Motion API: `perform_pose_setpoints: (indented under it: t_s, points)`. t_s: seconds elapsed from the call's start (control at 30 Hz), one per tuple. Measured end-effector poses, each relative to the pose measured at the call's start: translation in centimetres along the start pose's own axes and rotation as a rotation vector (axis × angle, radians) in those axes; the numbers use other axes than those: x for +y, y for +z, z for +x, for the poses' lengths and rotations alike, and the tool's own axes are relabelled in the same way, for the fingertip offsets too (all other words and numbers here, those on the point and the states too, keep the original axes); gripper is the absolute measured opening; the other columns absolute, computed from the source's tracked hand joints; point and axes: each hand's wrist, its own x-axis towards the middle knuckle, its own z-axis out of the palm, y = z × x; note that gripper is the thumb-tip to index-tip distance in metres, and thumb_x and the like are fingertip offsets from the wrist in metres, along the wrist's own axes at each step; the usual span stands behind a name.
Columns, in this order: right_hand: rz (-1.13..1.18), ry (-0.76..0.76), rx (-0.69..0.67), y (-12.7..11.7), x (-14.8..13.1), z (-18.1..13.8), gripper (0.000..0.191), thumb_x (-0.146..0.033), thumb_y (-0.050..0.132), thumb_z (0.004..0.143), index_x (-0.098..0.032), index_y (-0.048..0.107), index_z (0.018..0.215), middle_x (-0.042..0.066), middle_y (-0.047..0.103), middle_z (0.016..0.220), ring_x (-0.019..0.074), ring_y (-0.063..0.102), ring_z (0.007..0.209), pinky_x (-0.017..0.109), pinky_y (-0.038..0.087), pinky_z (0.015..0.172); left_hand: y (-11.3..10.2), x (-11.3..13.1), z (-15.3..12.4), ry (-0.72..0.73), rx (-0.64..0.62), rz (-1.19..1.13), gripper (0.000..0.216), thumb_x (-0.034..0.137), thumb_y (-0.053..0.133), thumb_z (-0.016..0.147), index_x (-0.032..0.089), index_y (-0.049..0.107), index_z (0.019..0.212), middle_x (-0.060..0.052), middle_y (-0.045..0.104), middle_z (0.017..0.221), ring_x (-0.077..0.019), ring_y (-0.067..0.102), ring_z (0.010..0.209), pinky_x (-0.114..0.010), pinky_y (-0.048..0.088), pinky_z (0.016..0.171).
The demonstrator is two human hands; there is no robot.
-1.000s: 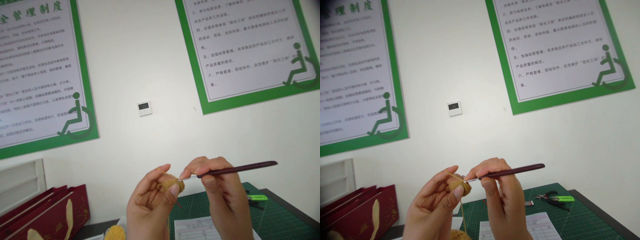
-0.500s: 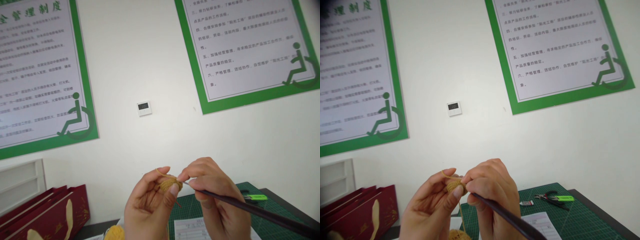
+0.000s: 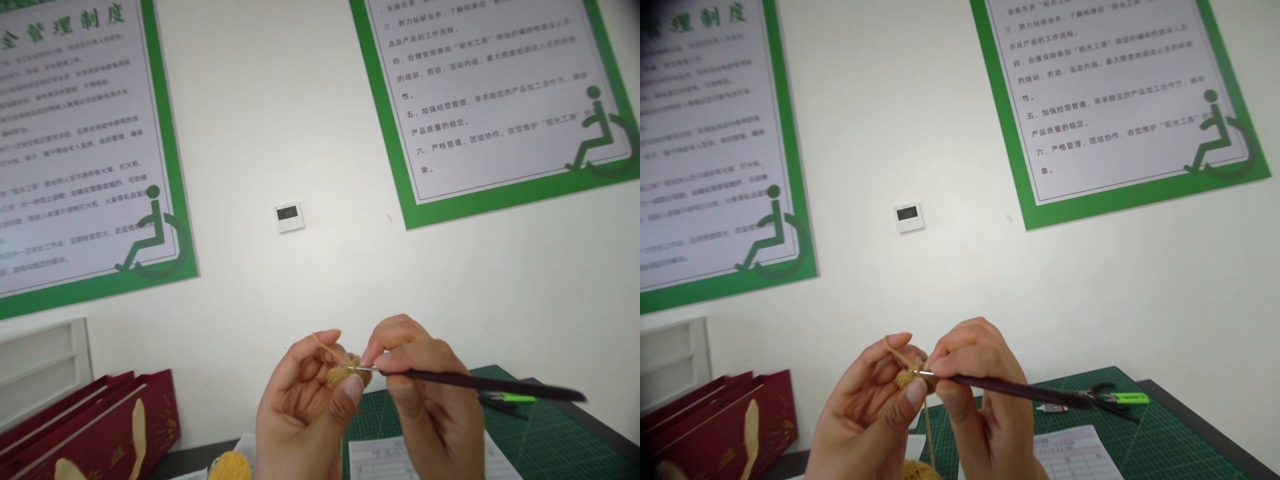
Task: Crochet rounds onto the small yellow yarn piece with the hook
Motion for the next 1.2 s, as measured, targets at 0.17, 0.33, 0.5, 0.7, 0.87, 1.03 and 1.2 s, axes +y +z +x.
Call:
perform_pose_setpoints:
  t_s: [0.17,0.33,0.5,0.7,0.87,1.03,1.2]
  points:
    - [0.183,0.121,-0.010,0.1,1.3,-0.3,0.008,-0.020,0.064,0.095,-0.026,0.068,0.099,0.000,0.059,0.077,0.0174,0.060,0.075,0.032,0.050,0.062,-0.3,0.0,0.1,-0.018,0.041,-0.028,0.041,0.016,0.098,0.058,0.026,0.086,0.096,-0.003,0.076,0.073,-0.0161,0.073,0.077,-0.021,0.059,0.077]
    - [0.080,-0.057,-0.107,-0.6,1.9,-0.4,0.011,-0.021,0.065,0.094,-0.029,0.067,0.101,-0.001,0.061,0.078,0.0168,0.060,0.073,0.034,0.051,0.064,-0.2,0.1,-0.1,-0.084,0.042,-0.074,0.043,0.016,0.099,0.055,0.024,0.087,0.096,-0.005,0.078,0.074,-0.0181,0.074,0.077,-0.024,0.060,0.077]
    - [-0.473,-0.371,-0.059,-0.1,0.7,-0.6,0.030,0.000,0.065,0.084,-0.020,0.063,0.106,0.003,0.071,0.081,0.0165,0.062,0.072,0.035,0.052,0.066,0.1,-0.2,-0.2,-0.009,0.087,-0.037,0.044,0.015,0.099,0.056,0.024,0.086,0.096,-0.003,0.077,0.071,-0.0132,0.071,0.069,-0.018,0.058,0.071]
    - [-0.345,-0.120,0.039,-0.2,-0.1,-0.9,0.017,-0.006,0.056,0.091,-0.018,0.063,0.099,0.002,0.065,0.078,0.0156,0.062,0.071,0.034,0.049,0.066,-0.1,-0.4,-0.2,0.134,0.082,0.106,0.043,0.009,0.091,0.067,0.026,0.084,0.106,-0.002,0.075,0.071,-0.0138,0.069,0.070,-0.018,0.058,0.067]
    - [0.041,0.458,0.167,-0.4,0.0,-0.7,0.023,-0.035,0.053,0.103,-0.023,0.064,0.086,-0.003,0.057,0.070,0.0114,0.053,0.064,0.026,0.043,0.061,-0.4,-0.1,0.0,0.023,0.013,0.042,0.039,0.013,0.093,0.063,0.023,0.085,0.100,-0.003,0.071,0.067,-0.0153,0.066,0.066,-0.022,0.055,0.061]
    - [0.452,0.844,0.177,0.1,0.1,0.2,0.041,-0.051,0.065,0.094,-0.019,0.057,0.069,-0.003,0.053,0.063,0.0111,0.047,0.062,0.025,0.042,0.064,-1.0,0.1,0.3,-0.050,-0.033,0.027,0.037,0.016,0.094,0.062,0.021,0.086,0.098,-0.005,0.073,0.071,-0.0168,0.067,0.068,-0.024,0.056,0.064]
    - [0.671,0.920,0.054,0.4,0.2,0.2,0.036,-0.046,0.069,0.093,-0.020,0.054,0.073,-0.003,0.057,0.070,0.0112,0.049,0.068,0.024,0.043,0.070,-0.7,0.0,0.2,-0.013,-0.003,0.061,0.035,0.016,0.094,0.063,0.022,0.086,0.097,-0.004,0.073,0.069,-0.0172,0.070,0.068,-0.026,0.058,0.068]
